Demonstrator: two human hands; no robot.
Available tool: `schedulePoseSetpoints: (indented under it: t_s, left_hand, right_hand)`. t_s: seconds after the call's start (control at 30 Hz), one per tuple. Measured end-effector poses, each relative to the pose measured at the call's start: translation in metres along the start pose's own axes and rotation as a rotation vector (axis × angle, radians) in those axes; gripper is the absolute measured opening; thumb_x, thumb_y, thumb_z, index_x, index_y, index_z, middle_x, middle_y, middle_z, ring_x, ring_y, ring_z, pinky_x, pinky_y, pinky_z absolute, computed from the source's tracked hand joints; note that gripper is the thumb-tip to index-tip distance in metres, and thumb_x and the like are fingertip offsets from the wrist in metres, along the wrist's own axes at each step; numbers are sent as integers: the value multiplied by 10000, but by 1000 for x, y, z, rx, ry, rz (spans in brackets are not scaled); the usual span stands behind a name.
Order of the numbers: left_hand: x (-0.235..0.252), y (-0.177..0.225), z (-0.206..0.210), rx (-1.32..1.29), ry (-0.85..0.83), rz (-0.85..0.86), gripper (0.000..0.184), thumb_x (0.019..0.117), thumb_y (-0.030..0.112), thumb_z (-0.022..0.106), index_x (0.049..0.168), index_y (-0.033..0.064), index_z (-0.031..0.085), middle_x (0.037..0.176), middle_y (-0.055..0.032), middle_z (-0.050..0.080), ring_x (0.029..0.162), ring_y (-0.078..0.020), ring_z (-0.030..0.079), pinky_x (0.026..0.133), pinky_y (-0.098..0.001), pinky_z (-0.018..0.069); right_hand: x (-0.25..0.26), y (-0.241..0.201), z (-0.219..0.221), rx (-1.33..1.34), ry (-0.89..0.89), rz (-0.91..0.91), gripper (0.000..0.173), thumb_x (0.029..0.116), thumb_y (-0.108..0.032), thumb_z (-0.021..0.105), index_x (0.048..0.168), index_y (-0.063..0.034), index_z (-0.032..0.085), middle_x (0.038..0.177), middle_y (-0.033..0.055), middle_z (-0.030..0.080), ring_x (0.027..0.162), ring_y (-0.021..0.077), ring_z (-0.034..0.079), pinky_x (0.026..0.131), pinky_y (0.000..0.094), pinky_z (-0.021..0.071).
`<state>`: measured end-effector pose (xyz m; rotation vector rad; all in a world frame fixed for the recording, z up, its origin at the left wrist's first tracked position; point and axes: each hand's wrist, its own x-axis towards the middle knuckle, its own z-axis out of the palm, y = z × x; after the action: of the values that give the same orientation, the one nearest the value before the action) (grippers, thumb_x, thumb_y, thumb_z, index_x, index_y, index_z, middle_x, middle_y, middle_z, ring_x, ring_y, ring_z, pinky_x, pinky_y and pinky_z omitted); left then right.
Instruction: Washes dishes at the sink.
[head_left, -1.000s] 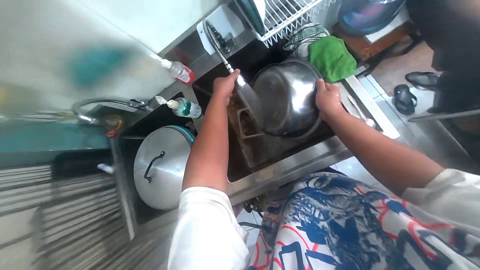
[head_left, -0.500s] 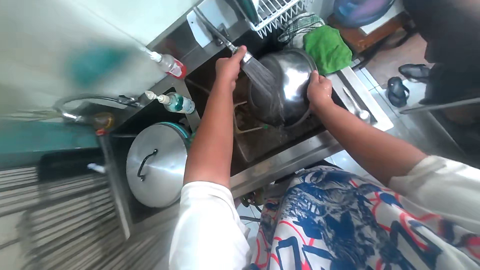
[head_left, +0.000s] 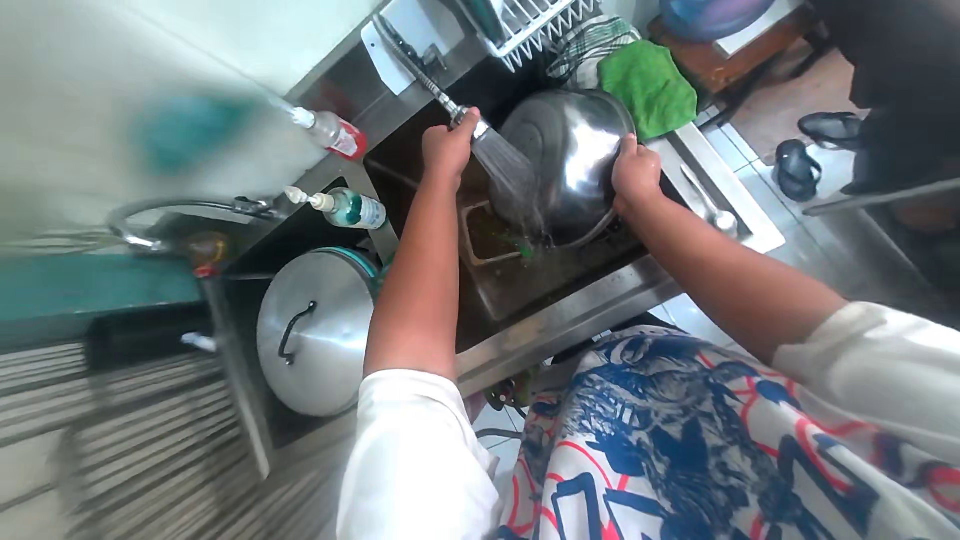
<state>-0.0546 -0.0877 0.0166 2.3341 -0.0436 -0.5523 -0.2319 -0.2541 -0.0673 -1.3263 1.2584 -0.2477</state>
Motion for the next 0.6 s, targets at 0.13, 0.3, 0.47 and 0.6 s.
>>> schedulePoseSetpoints:
  t_s: [0.13,0.3,0.47,0.6]
  left_hand:
    - [8,-14,-1,59,-3,47,605,1014,539,583,1082,-56,669,1109,-219,664,1060,-295,642,958,-502,501]
    - [10,-31,6,111,51,91,563,1032,506,567,1086,-44,678,1060,-211,674,1016,-303,647,938,-513,497]
    - [15,-43,12,114,80,121,545,1044,485,553,1087,-45,669,1046,-207,667,1003,-294,643,937,-496,495]
    - [16,-44,14,98,95,126,553,1047,492,543,1098,-43,671,1054,-202,671,1006,-288,650,943,-494,498]
  right_hand:
    - [3,5,-7,-9,-9,-13,575,1128,-443,344,968,19,646,971,170,627,946,273,624,852,508,497]
    - [7,16,-20,-34,-53,-56,570,1119,-459,369,916,1,638,884,148,614,850,261,625,781,508,509]
    - [12,22,-38,-79,-110,-106,563,1110,-462,403,856,-9,620,796,117,584,745,231,597,719,489,502]
    - [12,20,-39,-96,-175,-146,537,1107,-455,418,885,-17,635,781,102,586,712,210,594,691,465,507]
